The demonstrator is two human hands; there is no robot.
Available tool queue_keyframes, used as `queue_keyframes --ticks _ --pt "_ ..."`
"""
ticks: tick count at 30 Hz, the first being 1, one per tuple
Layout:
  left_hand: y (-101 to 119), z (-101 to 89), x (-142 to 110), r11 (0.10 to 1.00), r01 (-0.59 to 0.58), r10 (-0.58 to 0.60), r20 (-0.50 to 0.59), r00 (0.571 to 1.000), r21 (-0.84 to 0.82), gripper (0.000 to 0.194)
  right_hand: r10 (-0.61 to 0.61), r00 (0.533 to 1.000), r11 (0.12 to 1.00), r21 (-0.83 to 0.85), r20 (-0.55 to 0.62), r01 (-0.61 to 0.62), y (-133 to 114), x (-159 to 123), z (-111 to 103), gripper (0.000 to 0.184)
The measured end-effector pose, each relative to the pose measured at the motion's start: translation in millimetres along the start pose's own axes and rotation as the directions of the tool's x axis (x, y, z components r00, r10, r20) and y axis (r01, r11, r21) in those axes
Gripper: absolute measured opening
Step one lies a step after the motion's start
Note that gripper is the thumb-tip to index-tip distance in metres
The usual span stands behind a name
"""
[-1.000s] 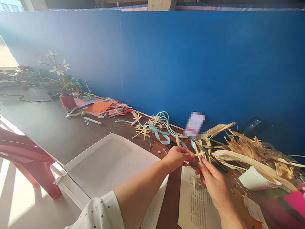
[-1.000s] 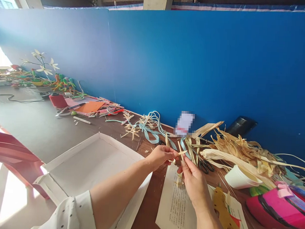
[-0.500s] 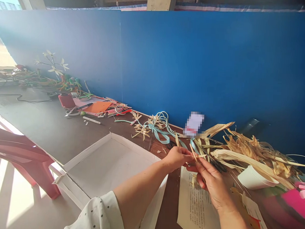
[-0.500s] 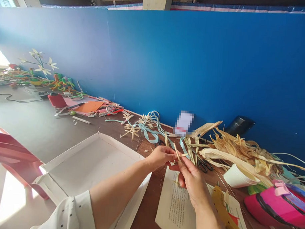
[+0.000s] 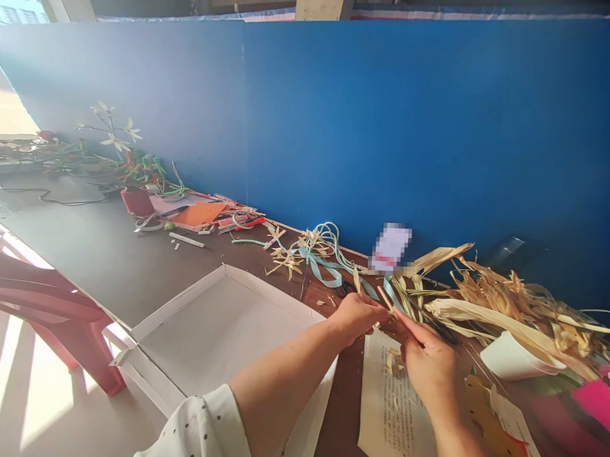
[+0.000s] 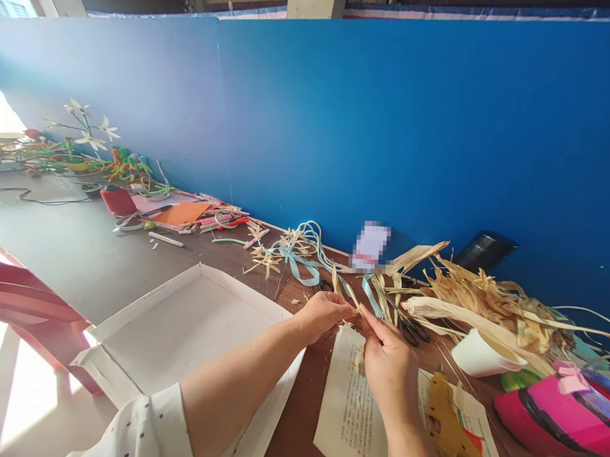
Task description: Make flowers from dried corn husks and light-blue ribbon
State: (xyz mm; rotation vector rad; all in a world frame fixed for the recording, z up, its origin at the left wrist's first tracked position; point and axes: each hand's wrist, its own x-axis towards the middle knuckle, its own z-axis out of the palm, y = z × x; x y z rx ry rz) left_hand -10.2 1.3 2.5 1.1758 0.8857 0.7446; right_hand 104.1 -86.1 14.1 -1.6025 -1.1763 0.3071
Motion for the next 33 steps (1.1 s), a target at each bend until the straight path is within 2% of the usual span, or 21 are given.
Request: queue_keyframes --ticks 3,5,6,8,9,11,13,16,20,25,27,29,31,33 --pt "-2 -2.4 3 1.0 0.02 -0.02 -0.005 1.0 0.01 0.015 0.038 0.991 0.997 -0.058 -0.128 -0.045 -3 3 -9 0.037" --pt "-2 -5.7 5 0.999 0.032 -0.032 -0.029 0.999 0.003 0.013 0.16 0.969 0.986 0.087 -0.187 -0.145 -4 6 -13 0.046" --pt "-2 -7.4 6 0.999 0.035 -0.036 -0.043 0.998 -0.005 0.012 0.215 0.963 0.96 0.217 -0.161 -0.178 -4 6 -13 0.052" --pt "-1 -9.9 6 0.999 0.026 -0.028 -0.061 0.998 -0.025 0.01 0.275 0.961 0.875 0.411 0.016 -0.258 -4 5 -12 0.063" --pt "-1 -10.4 6 0.999 0.014 -0.017 -0.061 0.998 -0.034 0.009 0.286 0.951 0.84 0.446 0.121 -0.309 -4 4 -10 0.067" --pt "1 -9.9 4 0.999 -0.008 0.006 -0.035 0.999 -0.053 0.008 0.309 0.907 0.81 0.421 0.285 -0.408 -3 2 -6 0.07" --pt "3 -8.3 1 0.997 -0.028 0.028 0.001 1.0 -0.074 0.007 0.329 0.872 0.807 0.372 0.361 -0.458 -1 1 -2 0.069" --pt "3 -6.4 -1 0.995 -0.053 0.057 0.046 0.997 -0.084 0.008 0.324 0.867 0.826 0.333 0.379 -0.454 7 1 1 0.06" --pt "-2 -5.5 1 0.998 -0.059 0.059 0.024 0.998 -0.03 0.01 0.26 0.912 0.907 0.244 0.317 -0.343 19 3 4 0.046" --pt "-8 -4.4 7 1.0 -0.007 0.008 -0.022 1.0 0.019 0.01 0.156 0.979 0.988 0.002 0.128 -0.157 22 8 -3 0.041" --pt "-8 -5.0 8 1.0 0.016 -0.015 -0.037 0.999 0.026 0.011 0.137 0.991 0.99 0.029 -0.005 -0.137 20 10 -9 0.044" --pt "-6 -6.6 8 0.999 0.032 -0.03 -0.057 0.998 0.024 0.009 0.166 0.983 0.969 0.199 -0.074 -0.148 15 10 -14 0.052" --pt "-3 -8.1 7 0.999 0.034 -0.034 -0.065 0.997 0.003 0.006 0.221 0.975 0.901 0.381 0.012 -0.208 8 8 -14 0.061" --pt "0 -8.7 4 0.999 0.028 -0.029 -0.062 0.998 -0.02 0.005 0.248 0.949 0.842 0.441 0.194 -0.31 2 5 -11 0.068"
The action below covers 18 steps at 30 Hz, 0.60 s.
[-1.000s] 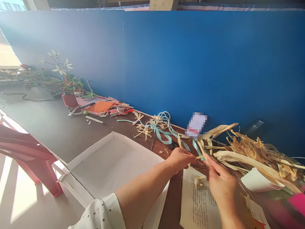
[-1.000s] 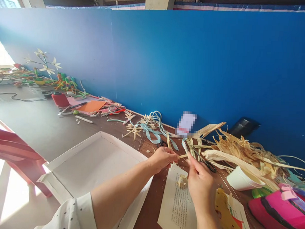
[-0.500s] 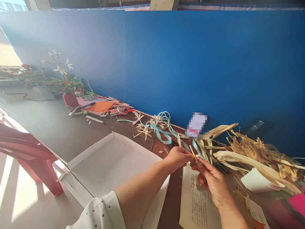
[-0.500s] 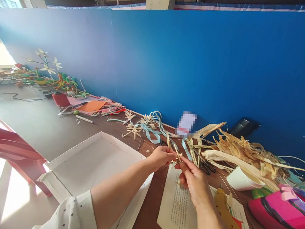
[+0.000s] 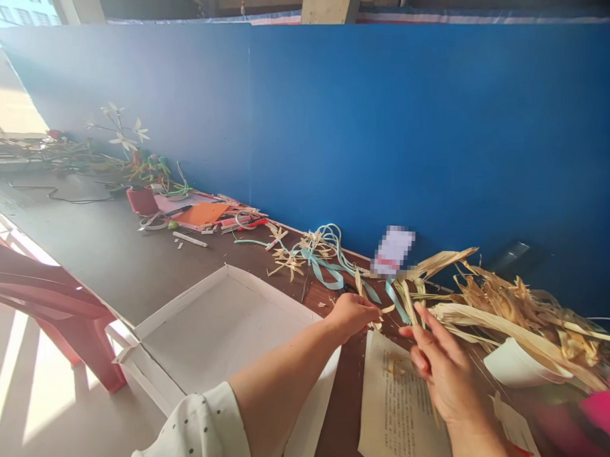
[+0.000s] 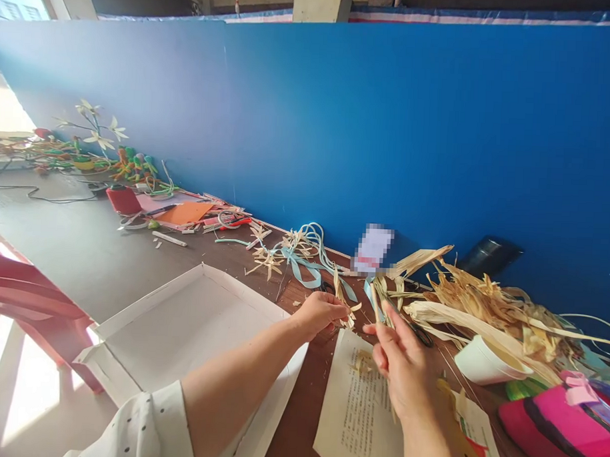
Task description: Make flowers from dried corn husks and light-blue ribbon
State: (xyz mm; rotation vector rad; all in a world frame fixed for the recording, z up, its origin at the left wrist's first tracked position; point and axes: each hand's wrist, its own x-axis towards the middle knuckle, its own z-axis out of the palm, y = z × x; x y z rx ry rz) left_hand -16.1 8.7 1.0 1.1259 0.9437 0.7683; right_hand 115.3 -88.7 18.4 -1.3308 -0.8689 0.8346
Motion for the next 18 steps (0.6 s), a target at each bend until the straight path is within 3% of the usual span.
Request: queue_keyframes --ticks 4,9,13,18 --pt "4 1.3 -6 0.999 -0.025 0.026 0.034 0.999 -0.019 0.006 0.127 0.977 0.991 -0.063 0.173 -0.117 3 -4 9 0.065" --pt "-2 2.2 -3 0.998 -0.055 0.055 0.086 0.995 -0.007 0.011 0.144 0.969 0.985 -0.125 0.201 -0.121 15 1 5 0.054" --pt "-9 3.4 4 0.998 -0.049 0.047 0.051 0.998 0.036 0.013 0.056 0.99 0.963 -0.269 0.13 -0.019 19 3 5 0.048" --pt "-12 3.9 5 0.997 0.001 -0.003 0.026 1.0 0.072 0.013 -0.147 0.986 0.866 -0.492 -0.076 0.091 12 8 -4 0.042"
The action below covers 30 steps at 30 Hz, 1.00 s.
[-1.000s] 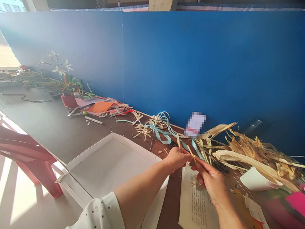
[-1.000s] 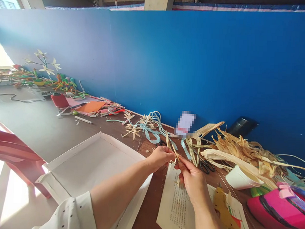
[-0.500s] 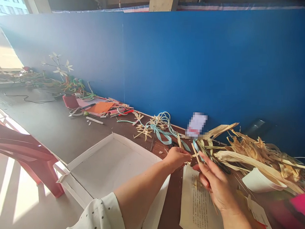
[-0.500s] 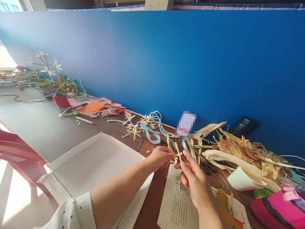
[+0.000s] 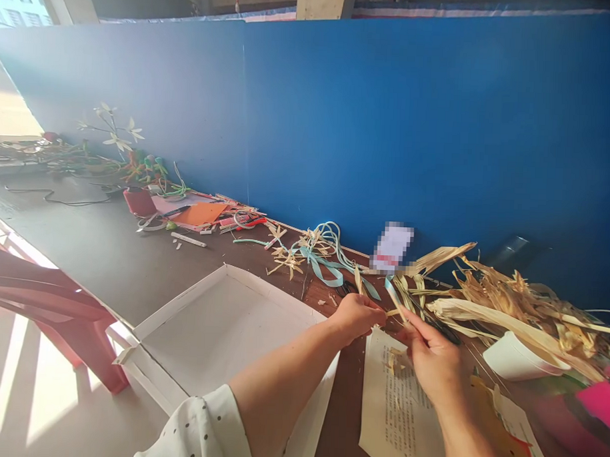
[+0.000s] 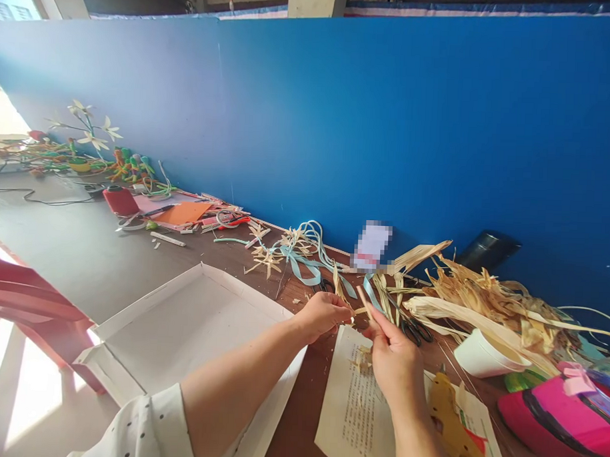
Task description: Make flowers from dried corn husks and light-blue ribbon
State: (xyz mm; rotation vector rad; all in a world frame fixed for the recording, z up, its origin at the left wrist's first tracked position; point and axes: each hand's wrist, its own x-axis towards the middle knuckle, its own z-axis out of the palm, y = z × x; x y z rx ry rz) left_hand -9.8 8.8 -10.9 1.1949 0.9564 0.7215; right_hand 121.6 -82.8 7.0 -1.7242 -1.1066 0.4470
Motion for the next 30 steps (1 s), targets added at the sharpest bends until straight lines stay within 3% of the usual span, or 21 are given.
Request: queue_keyframes --ticks 2,3,6,9,12,17,22,25,28,30 --pt "2 -1.2 -1 1.0 0.014 -0.014 -0.012 1.0 0.004 0.012 0.026 0.996 0.993 0.116 -0.089 -0.016 -2 1 -6 0.048" --pt "4 -1.9 -1 1.0 0.017 -0.017 -0.021 1.0 -0.001 0.011 0.049 0.996 0.972 0.231 -0.08 -0.029 -3 1 -8 0.052" --pt "8 -3.4 -4 0.999 0.027 -0.028 -0.037 0.999 -0.043 0.009 0.087 0.988 0.874 0.466 0.131 -0.139 -9 -4 -7 0.063" --pt "10 -3.2 -6 0.997 0.014 -0.015 -0.022 1.0 -0.078 0.006 0.091 0.943 0.866 0.442 0.32 -0.233 -11 -9 1 0.063" --pt "8 -2.4 -6 0.996 -0.035 0.036 0.01 0.999 -0.082 0.009 0.1 0.917 0.889 0.38 0.387 -0.257 -5 -9 7 0.058" --pt "1 -1.6 0 0.998 -0.048 0.049 0.014 0.999 -0.05 0.013 0.075 0.942 0.951 0.262 0.328 -0.167 8 -4 12 0.049" --pt "-2 -0.1 1 1.0 -0.019 0.019 -0.011 1.0 0.004 0.014 0.019 0.995 0.995 0.091 0.098 -0.028 8 1 4 0.045" --pt "3 0.0 -2 1.0 0.008 -0.008 -0.025 1.0 -0.005 0.012 0.041 0.999 0.965 0.26 -0.027 -0.033 3 2 -4 0.052" --pt "11 -1.2 -7 0.996 0.024 -0.026 -0.032 0.999 -0.084 0.007 0.092 0.992 0.866 0.485 0.084 -0.121 -7 -1 -7 0.062" --pt "14 -2.0 -10 0.992 0.023 -0.027 -0.029 0.999 -0.124 0.006 0.107 0.968 0.845 0.492 0.227 -0.208 -12 -6 -4 0.063"
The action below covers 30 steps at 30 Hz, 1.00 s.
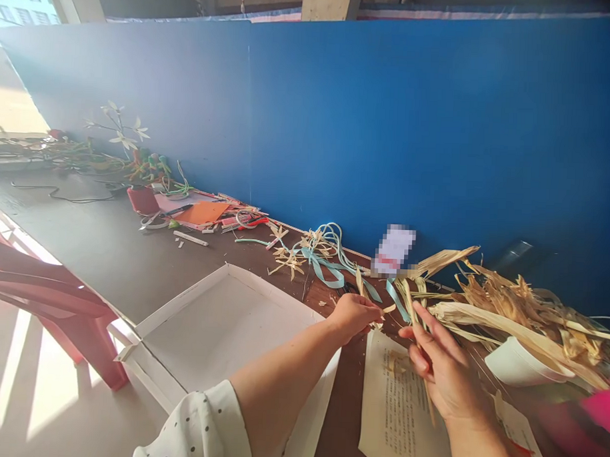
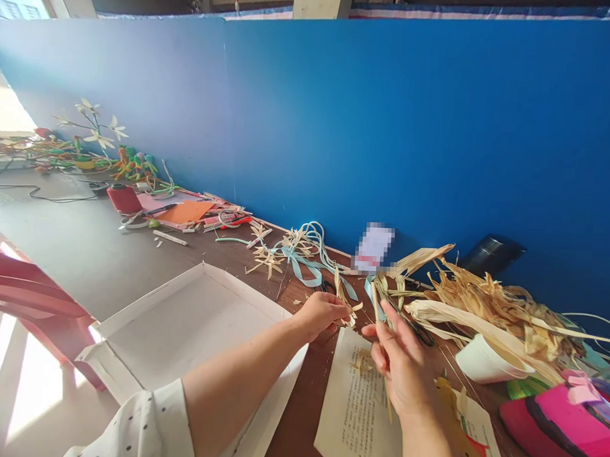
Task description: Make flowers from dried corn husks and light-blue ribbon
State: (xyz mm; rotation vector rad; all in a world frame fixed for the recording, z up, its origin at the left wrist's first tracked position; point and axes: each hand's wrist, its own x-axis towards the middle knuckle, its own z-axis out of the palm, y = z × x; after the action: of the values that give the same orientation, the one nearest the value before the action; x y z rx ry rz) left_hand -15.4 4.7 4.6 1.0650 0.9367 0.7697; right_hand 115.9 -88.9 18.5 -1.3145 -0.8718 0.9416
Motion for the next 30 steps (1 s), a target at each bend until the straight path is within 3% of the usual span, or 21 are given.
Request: queue_keyframes --ticks 4,8,16,19,23,27,30 --pt "-1 -0.3 0 1.0 -0.023 0.023 0.029 0.999 -0.004 0.008 0.071 0.989 0.993 -0.101 0.127 -0.059 8 -2 8 0.061" --pt "-8 0.5 4 0.998 -0.046 0.044 0.053 0.998 0.037 0.011 0.067 0.986 0.985 -0.169 0.155 -0.041 20 5 6 0.053" --pt "-8 4.4 1 0.991 -0.018 0.018 0.004 1.0 0.136 0.008 -0.074 0.994 0.928 -0.37 -0.084 0.038 20 12 -4 0.041" --pt "-7 3.1 3 0.994 -0.003 0.004 -0.007 1.0 0.112 0.01 -0.107 0.978 0.968 -0.244 -0.179 0.061 14 12 -8 0.047" --pt "-5 0.3 5 0.999 0.022 -0.022 -0.002 1.0 0.023 0.013 -0.036 0.998 0.998 0.055 -0.045 0.039 2 5 -4 0.063" --pt "-4 0.2 3 1.0 -0.005 0.005 0.024 1.0 -0.027 0.01 0.054 0.994 0.998 -0.024 0.094 -0.052 1 -2 6 0.066" --pt "-5 0.8 2 0.999 -0.041 0.041 0.056 0.998 -0.01 0.009 0.079 0.988 0.99 -0.124 0.133 -0.063 11 0 9 0.06"
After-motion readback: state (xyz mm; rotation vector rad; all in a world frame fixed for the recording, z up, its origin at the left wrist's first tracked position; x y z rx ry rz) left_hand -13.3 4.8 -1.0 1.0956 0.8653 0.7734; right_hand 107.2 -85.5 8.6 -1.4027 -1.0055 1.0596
